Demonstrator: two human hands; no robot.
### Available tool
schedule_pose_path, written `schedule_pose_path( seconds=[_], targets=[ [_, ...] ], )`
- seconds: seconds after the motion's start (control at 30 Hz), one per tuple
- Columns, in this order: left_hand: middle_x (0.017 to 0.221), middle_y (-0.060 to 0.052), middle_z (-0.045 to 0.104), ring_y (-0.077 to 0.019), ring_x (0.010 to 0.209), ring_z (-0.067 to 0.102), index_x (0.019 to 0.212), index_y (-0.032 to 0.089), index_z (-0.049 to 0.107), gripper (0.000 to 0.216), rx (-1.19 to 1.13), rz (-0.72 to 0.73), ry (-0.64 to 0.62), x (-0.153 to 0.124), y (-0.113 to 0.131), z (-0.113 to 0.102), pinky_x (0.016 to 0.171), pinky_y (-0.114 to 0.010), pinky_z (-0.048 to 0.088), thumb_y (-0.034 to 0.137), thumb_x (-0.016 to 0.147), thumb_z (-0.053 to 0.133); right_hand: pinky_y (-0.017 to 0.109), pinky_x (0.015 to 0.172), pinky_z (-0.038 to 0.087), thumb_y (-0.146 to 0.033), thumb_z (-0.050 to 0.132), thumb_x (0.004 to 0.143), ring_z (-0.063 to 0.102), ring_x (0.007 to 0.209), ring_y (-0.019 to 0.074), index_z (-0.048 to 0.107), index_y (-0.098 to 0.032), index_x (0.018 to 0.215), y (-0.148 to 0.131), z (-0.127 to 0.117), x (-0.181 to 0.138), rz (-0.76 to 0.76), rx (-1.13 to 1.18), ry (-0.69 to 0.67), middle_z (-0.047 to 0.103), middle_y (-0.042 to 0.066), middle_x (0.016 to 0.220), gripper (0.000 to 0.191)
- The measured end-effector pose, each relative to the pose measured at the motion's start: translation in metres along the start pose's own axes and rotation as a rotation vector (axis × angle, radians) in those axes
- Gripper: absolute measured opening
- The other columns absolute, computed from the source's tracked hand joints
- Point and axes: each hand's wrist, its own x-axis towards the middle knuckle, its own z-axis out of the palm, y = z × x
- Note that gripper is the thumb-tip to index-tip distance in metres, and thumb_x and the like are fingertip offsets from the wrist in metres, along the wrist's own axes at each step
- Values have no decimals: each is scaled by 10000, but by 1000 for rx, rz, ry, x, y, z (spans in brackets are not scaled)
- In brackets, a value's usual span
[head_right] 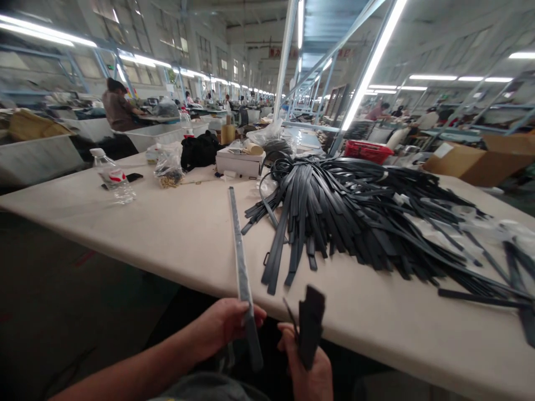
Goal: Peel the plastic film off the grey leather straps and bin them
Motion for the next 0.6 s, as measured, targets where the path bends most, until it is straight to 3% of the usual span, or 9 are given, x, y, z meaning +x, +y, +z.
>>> schedule_pose_path(
  seconds=[0.1, 0.17, 0.23, 0.33, 0.4, 0.5, 0.6],
  targets=[
    [895, -107, 736, -192, 871, 662, 906, 78, 754, 283, -78, -50, 28, -4, 13, -2, 770, -246, 477, 273, 813, 572, 228, 551, 537, -422, 627, 843, 640, 598, 164, 738, -178, 1030, -5, -9, 3, -182, -69, 27, 744, 71, 894, 327],
    [850, -98, 735, -181, 809, 662, 892, 69, 748, 276, -132, -65, 19, -4, 16, -2, 760, -250, 475, 261, 800, 571, 266, 773, 571, -282, 578, 876, 704, 905, 225, 721, -215, 1110, -12, -5, 5, -433, -118, -102, 704, 100, 1167, 282],
    [798, -88, 728, -168, 738, 654, 893, 62, 739, 279, -198, -108, -10, -4, 14, -3, 748, -258, 474, 262, 788, 575, 291, 910, 535, -176, 534, 876, 651, 1110, 240, 681, -250, 1193, -22, 3, 6, -693, -170, -251, 610, 106, 1338, 357],
    [781, -83, 721, -161, 709, 649, 879, 57, 724, 260, -270, -173, -12, -1, 9, -9, 733, -255, 466, 252, 763, 597, 266, 842, 555, -144, 538, 845, 677, 1064, 224, 646, -245, 1236, -31, 14, 7, -953, -262, -315, 576, 134, 1375, 418],
    [812, -85, 723, -165, 743, 655, 900, 55, 714, 257, -279, -154, 8, 0, 7, -13, 745, -256, 463, 241, 760, 604, 252, 757, 570, -187, 558, 828, 708, 982, 225, 653, -228, 1217, -32, 17, 8, -1040, -314, -300, 605, 145, 1340, 402],
    [866, -105, 724, -192, 827, 660, 965, 40, 697, 305, -269, -116, -72, -1, 5, -16, 798, -274, 459, 247, 755, 621, 265, 790, 570, -237, 597, 803, 702, 1008, 252, 661, -219, 1181, -29, 19, 13, -1102, -367, -283, 649, 137, 1283, 383],
    [912, -145, 718, -218, 909, 656, 981, 8, 685, 335, -244, -91, -218, -1, 2, -14, 866, -280, 442, 250, 753, 640, 252, 832, 560, -159, 597, 786, 703, 1010, 235, 656, -224, 1168, -34, 20, 21, -1075, -322, -294, 695, 115, 1211, 392]
  ],
)
